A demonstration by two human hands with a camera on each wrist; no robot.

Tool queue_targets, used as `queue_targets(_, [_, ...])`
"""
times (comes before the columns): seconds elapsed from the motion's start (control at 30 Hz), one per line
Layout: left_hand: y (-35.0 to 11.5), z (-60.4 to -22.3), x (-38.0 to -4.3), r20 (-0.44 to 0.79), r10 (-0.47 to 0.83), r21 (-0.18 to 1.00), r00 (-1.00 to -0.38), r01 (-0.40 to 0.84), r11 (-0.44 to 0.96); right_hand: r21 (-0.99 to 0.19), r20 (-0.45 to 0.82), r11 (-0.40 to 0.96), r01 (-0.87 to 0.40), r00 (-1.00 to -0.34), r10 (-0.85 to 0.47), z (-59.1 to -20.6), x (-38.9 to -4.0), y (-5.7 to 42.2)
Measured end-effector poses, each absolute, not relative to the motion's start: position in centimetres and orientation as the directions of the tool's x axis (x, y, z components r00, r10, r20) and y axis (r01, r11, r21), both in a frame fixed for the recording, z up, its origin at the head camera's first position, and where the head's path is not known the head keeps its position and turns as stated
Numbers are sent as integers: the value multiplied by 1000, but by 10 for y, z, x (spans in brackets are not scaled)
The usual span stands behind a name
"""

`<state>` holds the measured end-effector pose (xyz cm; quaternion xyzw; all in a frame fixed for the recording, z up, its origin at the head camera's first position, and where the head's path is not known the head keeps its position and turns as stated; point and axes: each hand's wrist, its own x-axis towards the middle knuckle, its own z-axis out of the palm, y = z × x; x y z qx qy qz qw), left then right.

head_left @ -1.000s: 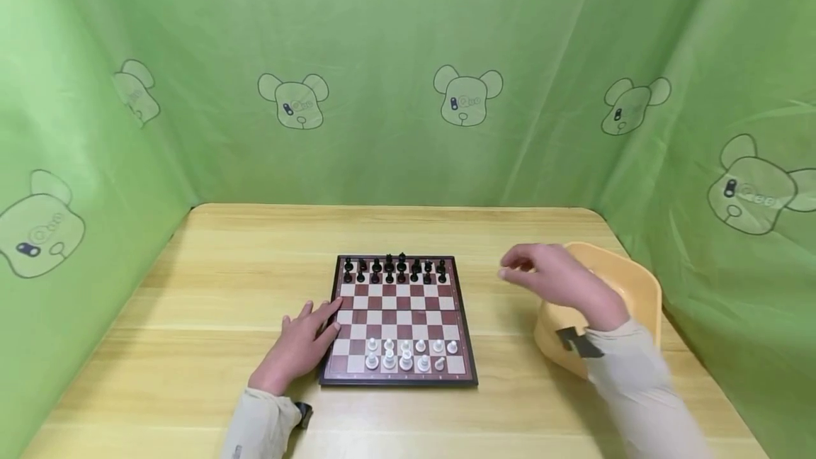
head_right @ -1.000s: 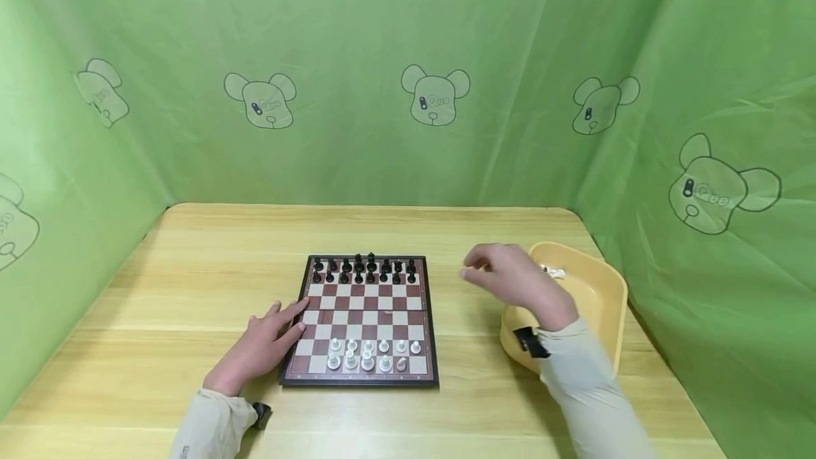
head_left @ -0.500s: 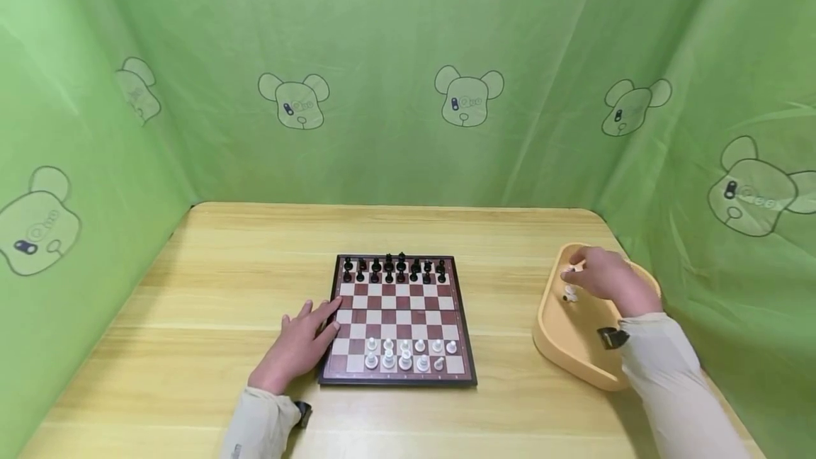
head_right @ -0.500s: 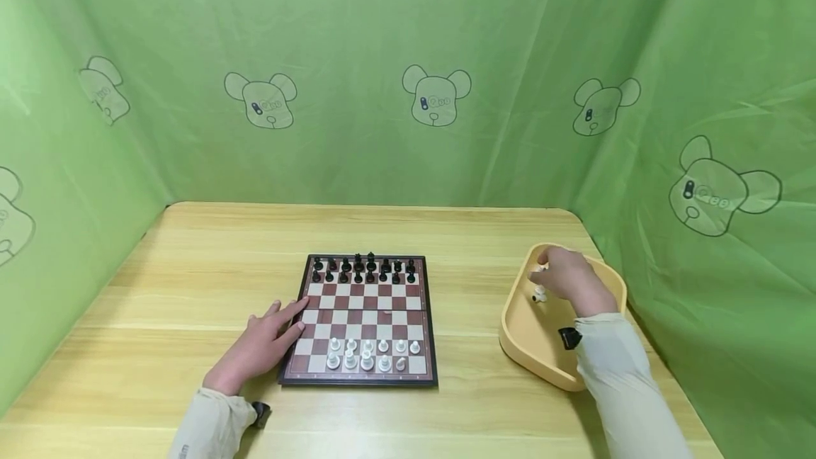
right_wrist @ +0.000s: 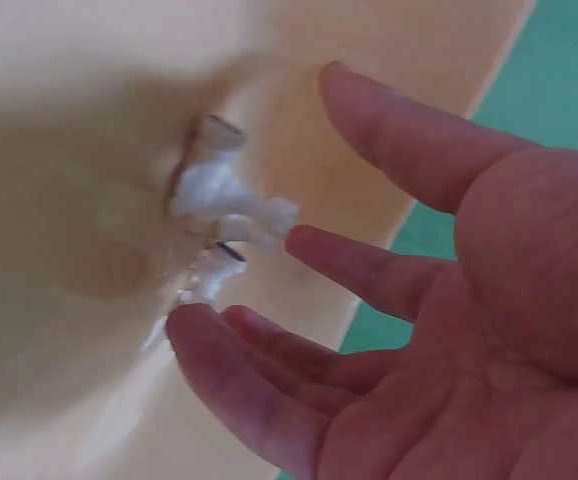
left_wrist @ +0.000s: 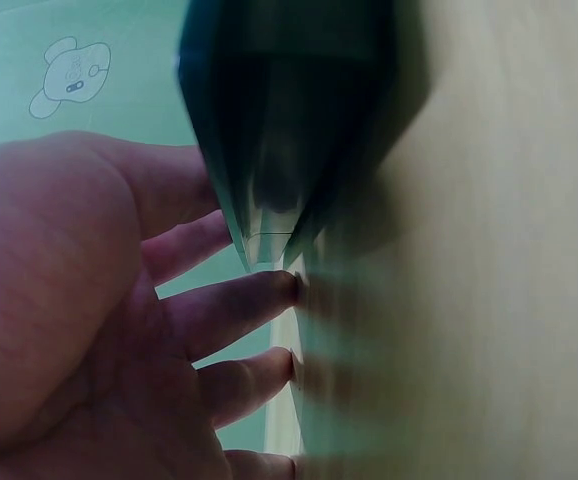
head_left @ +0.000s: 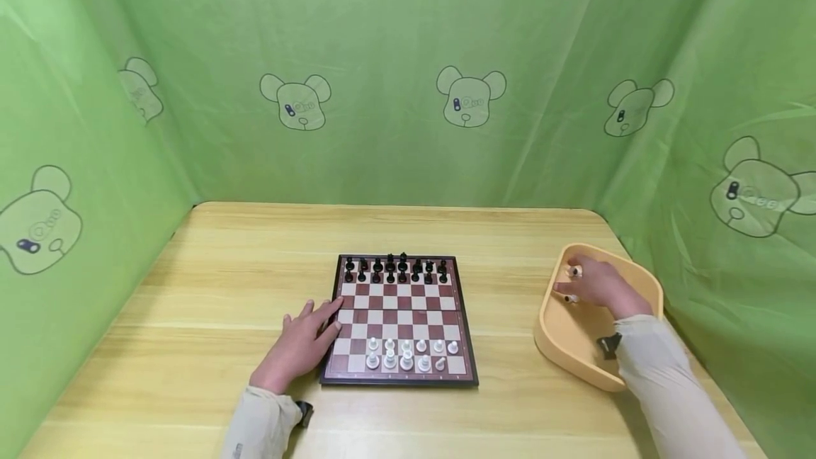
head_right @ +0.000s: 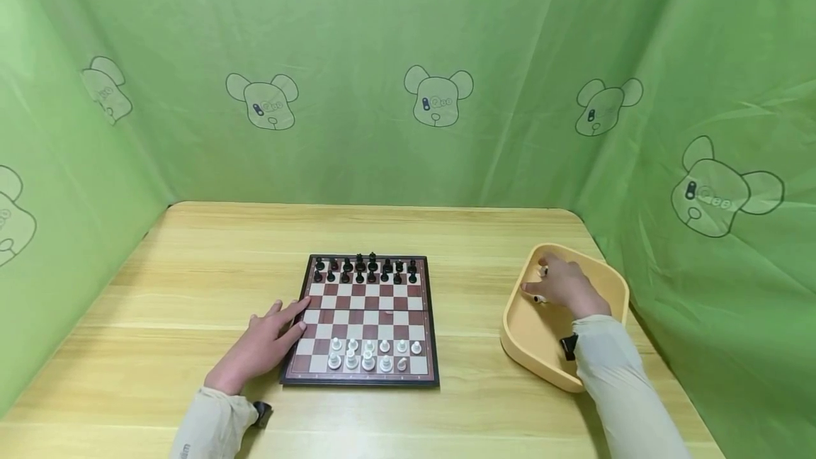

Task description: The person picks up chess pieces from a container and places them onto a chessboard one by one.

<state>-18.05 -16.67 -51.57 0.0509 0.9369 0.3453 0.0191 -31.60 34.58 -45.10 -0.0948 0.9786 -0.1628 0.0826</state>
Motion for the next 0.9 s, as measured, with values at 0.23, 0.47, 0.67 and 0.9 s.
queue_targets(0.23, [-167, -516, -181, -4, 109, 642, -994, 81, 763, -344, -112, 925, -163, -971, -213, -458, -319, 350])
queue_targets(0.47, [-167, -515, -181, -4, 111, 646, -994, 82, 758, -379, -84, 913, -150, -977, -196, -461, -320, 352])
queue_targets(0.67, [-166, -514, -180, -9, 107, 645, -994, 76, 761, -427, -99, 901, -76, -987, -130, -463, -321, 354])
queue_targets(0.9, [-165, -514, -180, -10, 102, 643, -995, 72, 762, -408, -63, 910, -68, -993, -102, -464, -320, 359])
